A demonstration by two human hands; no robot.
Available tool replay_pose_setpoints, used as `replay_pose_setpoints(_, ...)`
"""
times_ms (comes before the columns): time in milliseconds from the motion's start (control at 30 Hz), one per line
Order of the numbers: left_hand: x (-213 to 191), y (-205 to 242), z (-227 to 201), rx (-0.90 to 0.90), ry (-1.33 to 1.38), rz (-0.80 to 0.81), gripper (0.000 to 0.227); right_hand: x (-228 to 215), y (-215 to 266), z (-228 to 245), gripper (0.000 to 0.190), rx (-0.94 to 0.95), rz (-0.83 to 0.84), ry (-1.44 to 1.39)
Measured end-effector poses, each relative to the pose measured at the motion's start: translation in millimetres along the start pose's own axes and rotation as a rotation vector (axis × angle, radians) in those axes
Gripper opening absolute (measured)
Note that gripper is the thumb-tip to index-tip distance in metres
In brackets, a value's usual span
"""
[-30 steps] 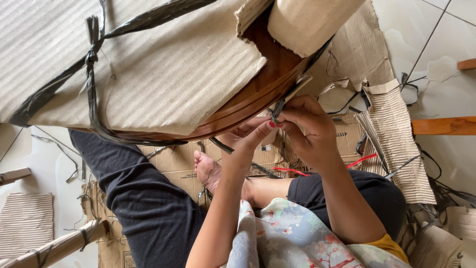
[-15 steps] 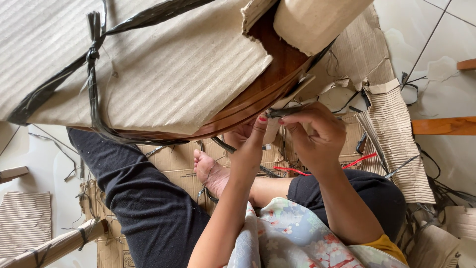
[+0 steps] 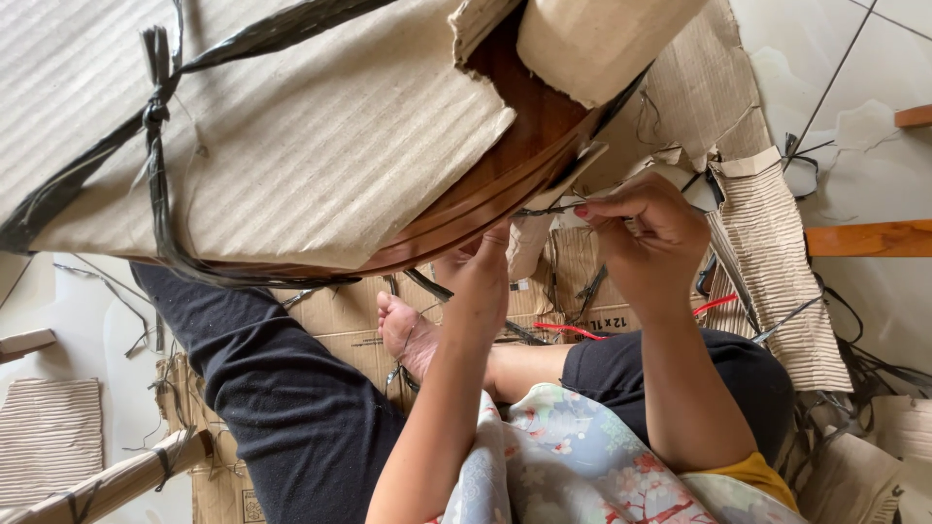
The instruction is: Unwrapping a wooden chair by cutting plastic ties and removing cardboard packaging
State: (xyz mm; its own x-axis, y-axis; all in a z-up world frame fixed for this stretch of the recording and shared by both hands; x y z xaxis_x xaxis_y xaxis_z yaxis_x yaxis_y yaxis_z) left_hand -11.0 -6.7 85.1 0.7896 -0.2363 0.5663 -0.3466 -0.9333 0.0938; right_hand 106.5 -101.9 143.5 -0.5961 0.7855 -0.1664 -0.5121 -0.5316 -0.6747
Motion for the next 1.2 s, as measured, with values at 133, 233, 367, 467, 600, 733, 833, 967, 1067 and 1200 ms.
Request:
replay_pose_setpoints(133,-19.6,5.7,-22.4,-0.051,-0.127,0.068,0.029,-23.3,4.3,-5.0,0.013,0.151,0.222,-0.100)
replay_pose_setpoints(233,-42.2,13.4,-19.0,-0.140,-0.297,0.183,0.019,-31.1,26.2,-19.1,0.050,0.448,0.220,-0.086)
replay_pose_setpoints(367,-88.6,25.6,19.5,-0.146,-0.423,0.347,0.018,-26.8,44.3,-28.8,0.025,0.658,0.631,0.442)
replay_pose_setpoints(467,-125.0,48.8,49.3,-0.128,-0.714,0.469,0.018,-19.8,77.2,-60.6,0.012,0.778,0.856,0.705)
replay_pose_setpoints(600,-178.0,77.8,106.2,0.050,-0.974,0.711,0.025,-1.4,151.6,-118.2,0.007,0.841,1.038,0.811)
replay_pose_setpoints(733,-168.8,88.4,111.6,0.279,-1.110,0.886,0.020,45.3,182.8,-128.6,0.011,0.956,1.140,0.734)
replay_pose_setpoints(833,-167.0,89.5,122.4,0.323,-1.089,0.913,0.016,78.4,202.7,-140.7,0.012,0.841,1.007,0.635)
replay_pose_setpoints(967,-175.7,89.7,130.2,0.277,-1.061,0.879,0.015,100.9,209.1,-148.5,0.025,0.814,1.021,0.680)
replay_pose_setpoints(1067,-171.9,90.2,120.9,0.277,-1.038,0.846,0.015,107.6,216.3,-156.5,0.017,0.832,1.073,0.670)
replay_pose_setpoints(1200,-157.8,89.8,99.5,0.309,-0.949,0.860,0.016,100.5,210.1,-149.4,0.009,0.872,1.067,0.647)
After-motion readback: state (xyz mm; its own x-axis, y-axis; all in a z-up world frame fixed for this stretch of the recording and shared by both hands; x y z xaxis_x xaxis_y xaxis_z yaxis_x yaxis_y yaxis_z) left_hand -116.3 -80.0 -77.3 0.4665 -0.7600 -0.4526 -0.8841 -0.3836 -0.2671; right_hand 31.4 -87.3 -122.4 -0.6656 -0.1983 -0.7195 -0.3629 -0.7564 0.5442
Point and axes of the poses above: each hand's wrist, its own y-axis away from the middle knuckle, its own x-axis out of the palm, z = x × y, the point moved 2 cm from there along -y, towards the middle knuckle, and after that the axes turned 2 degrees about -x, right-handed, at the moved point
